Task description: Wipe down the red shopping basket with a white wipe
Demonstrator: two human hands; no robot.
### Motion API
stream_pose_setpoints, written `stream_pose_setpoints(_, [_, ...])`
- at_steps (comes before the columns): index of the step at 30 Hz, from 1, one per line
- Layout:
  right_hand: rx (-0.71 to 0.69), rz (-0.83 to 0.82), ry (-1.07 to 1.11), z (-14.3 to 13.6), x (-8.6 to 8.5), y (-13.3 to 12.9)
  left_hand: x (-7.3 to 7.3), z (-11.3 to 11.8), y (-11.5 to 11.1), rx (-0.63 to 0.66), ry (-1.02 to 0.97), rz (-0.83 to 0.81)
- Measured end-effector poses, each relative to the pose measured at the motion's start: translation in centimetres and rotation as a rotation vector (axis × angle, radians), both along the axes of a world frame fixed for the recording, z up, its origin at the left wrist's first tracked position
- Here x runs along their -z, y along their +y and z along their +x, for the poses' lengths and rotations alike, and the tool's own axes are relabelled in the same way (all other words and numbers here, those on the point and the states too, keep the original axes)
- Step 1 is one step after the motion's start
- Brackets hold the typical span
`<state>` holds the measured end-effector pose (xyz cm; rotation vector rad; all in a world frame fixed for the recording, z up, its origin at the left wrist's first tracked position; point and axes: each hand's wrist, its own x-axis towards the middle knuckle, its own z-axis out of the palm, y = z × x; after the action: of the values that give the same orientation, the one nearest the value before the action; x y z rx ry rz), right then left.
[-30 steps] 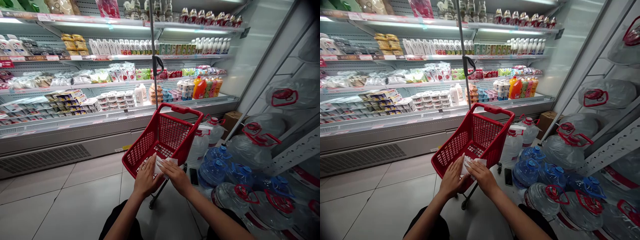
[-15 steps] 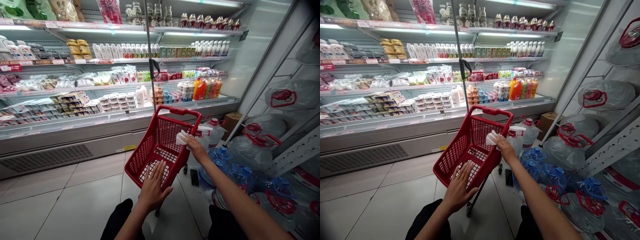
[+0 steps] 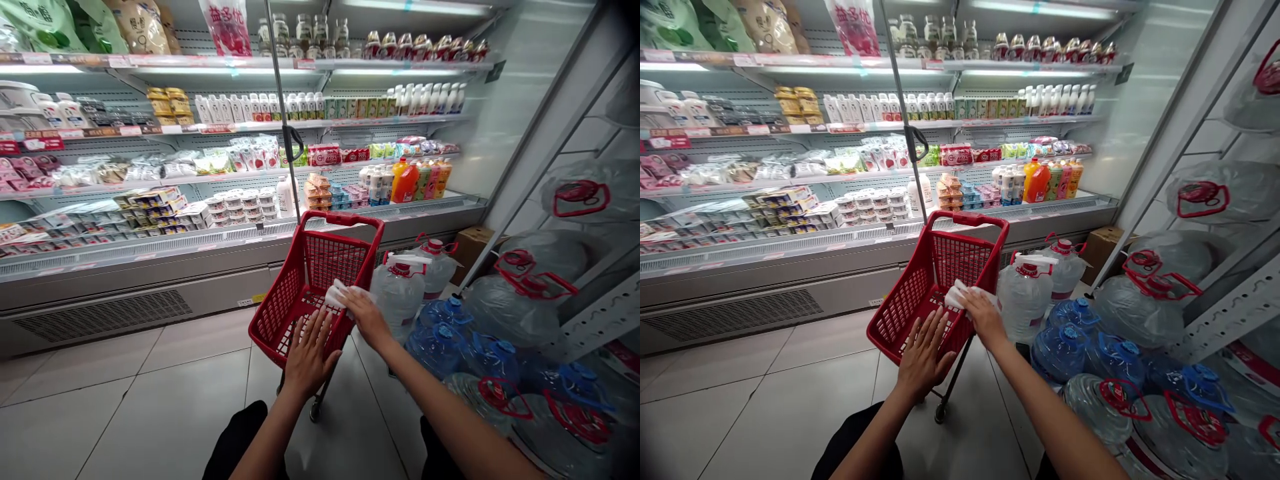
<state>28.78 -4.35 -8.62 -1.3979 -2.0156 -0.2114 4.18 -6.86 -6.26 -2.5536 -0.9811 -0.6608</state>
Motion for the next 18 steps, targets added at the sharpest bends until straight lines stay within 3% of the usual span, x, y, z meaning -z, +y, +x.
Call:
stream_pose_setpoints(3, [-0.048,0.022,-0.058,-2.3,0.9,-2.6,0.1,1.4,0.1,0.034,-0.006,0.003])
stream_pose_setpoints(6, [-0.102,0.023,-0.138,-2.1,0.4,-3.8,0.0,1.4,0.8,0.107,0.028,-0.002])
stream_pose_setpoints(12, [-0.036,-0.051,-0.169,2.1,-1.9,-1.6,-1.0,-4.1,4.9,0.162,0.106,-0.04])
stream_pose_setpoints(15, [0.021,-0.048,-0.102,2.5,-1.3,-1.3,-1.2,-6.0,6.9,0.167,0.136,-0.041])
stream_pose_setpoints(18, [0.01,-0.017,-0.063,1.7,0.2,-3.2,-0.7,-5.4,7.5,0.15,0.125,-0.048])
